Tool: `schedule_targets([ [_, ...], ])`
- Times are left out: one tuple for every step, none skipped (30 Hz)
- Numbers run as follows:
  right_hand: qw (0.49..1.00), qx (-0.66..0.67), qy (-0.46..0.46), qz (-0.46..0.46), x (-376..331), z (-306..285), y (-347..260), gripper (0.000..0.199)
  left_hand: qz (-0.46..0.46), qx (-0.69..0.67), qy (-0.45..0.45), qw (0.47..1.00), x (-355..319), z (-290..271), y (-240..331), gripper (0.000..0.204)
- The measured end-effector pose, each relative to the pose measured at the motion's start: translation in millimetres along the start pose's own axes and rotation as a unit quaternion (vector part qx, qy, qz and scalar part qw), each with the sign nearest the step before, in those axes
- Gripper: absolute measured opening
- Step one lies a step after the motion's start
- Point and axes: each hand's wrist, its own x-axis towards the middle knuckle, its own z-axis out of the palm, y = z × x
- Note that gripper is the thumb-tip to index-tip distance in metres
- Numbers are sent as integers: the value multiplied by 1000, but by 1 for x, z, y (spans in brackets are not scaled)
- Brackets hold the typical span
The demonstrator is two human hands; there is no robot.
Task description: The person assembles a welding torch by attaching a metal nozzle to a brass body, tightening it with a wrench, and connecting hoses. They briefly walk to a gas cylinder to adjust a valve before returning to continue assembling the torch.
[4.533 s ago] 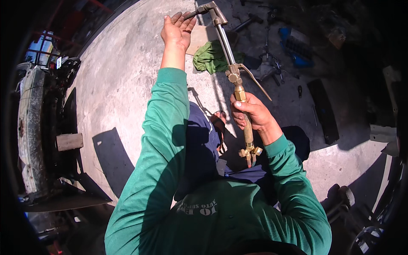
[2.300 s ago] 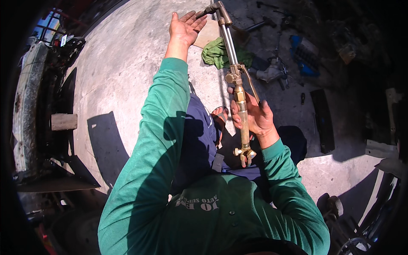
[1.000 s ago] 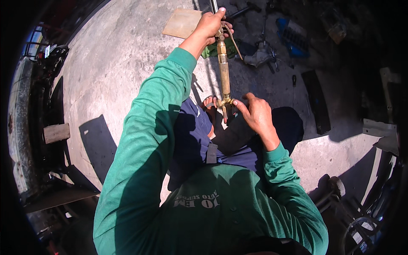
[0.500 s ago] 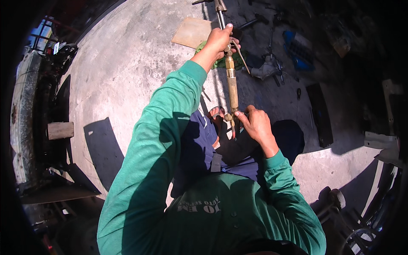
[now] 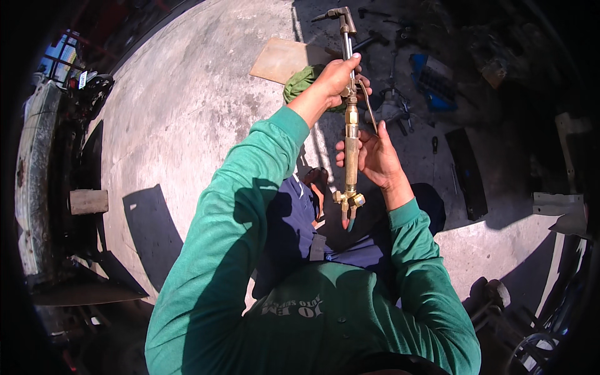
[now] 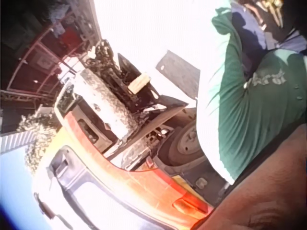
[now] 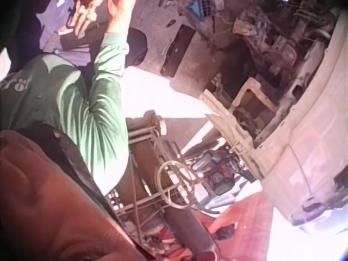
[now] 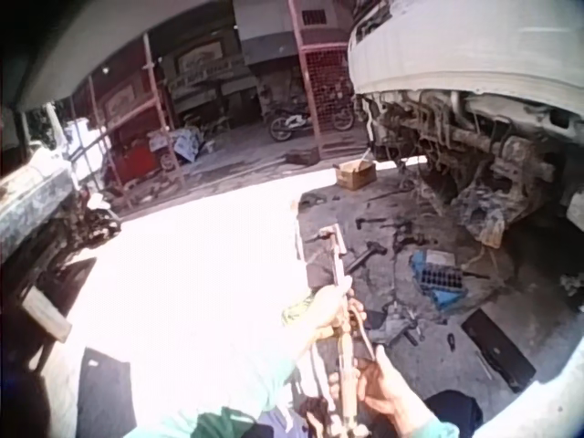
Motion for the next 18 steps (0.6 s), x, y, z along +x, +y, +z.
schedule_targets([
  [1000, 14, -10, -6, 3, -2, 5, 74, -2, -9, -10, 1000, -1, 1, 0, 37],
  [999, 27, -20, -15, 5, -9, 13, 73, -4, -17, -23, 1000, -2, 5, 1, 36],
  [998, 40, -30, -23, 9, -15, 19, 72, -5, -26, -36, 999, -2, 8, 4, 36],
  [995, 64, -62, -39, 12, -13, 25, 77, -15, -25, -38, 999, -5, 7, 4, 35],
  [995, 67, -58, -42, 11, -13, 27, 78, -14, -23, -41, 999, -4, 4, 1, 36],
  [995, 69, -54, -45, 9, -14, 28, 78, -12, -21, -44, 999, -4, 3, 0, 36],
  [995, 70, -50, -50, 8, -12, 27, 79, -10, -18, -48, 999, -4, 3, 0, 37],
  [996, 58, -39, -49, 7, -12, 28, 80, -13, -9, -47, 999, -4, 2, 0, 38],
  [997, 45, -28, -50, 6, -13, 28, 81, -17, 0, -46, 999, -5, 2, -1, 38],
  [998, 32, -17, -50, 4, -12, 28, 82, -21, 10, -46, 999, -5, 2, -1, 39],
  [999, 19, -5, -51, 2, -12, 29, 83, -27, 11, -77, 997, -4, -2, 0, 41],
  [998, -5, -3, -56, 2, -12, 29, 85, -32, 12, -109, 993, -2, -7, 3, 43],
  [998, 2, -15, -57, 0, -12, 29, 87, -38, 15, -140, 989, -1, -15, 8, 45],
  [998, 8, -25, -58, -4, -12, 27, 90, -23, 16, -101, 994, -2, -19, 19, 58],
  [997, 14, -36, -60, -8, -11, 26, 93, 26, 69, -50, 996, 1, -27, 29, 76],
  [997, 46, -45, -51, -12, 2, 27, 101, 73, 52, 42, 995, 5, -49, 33, 89],
  [997, 45, -46, -52, -15, 2, 26, 103, 111, 12, 89, 990, 9, -64, 41, 89],
  [996, 47, -49, -49, -16, 3, 27, 105, 139, -61, 142, 978, 16, -81, 45, 88],
])
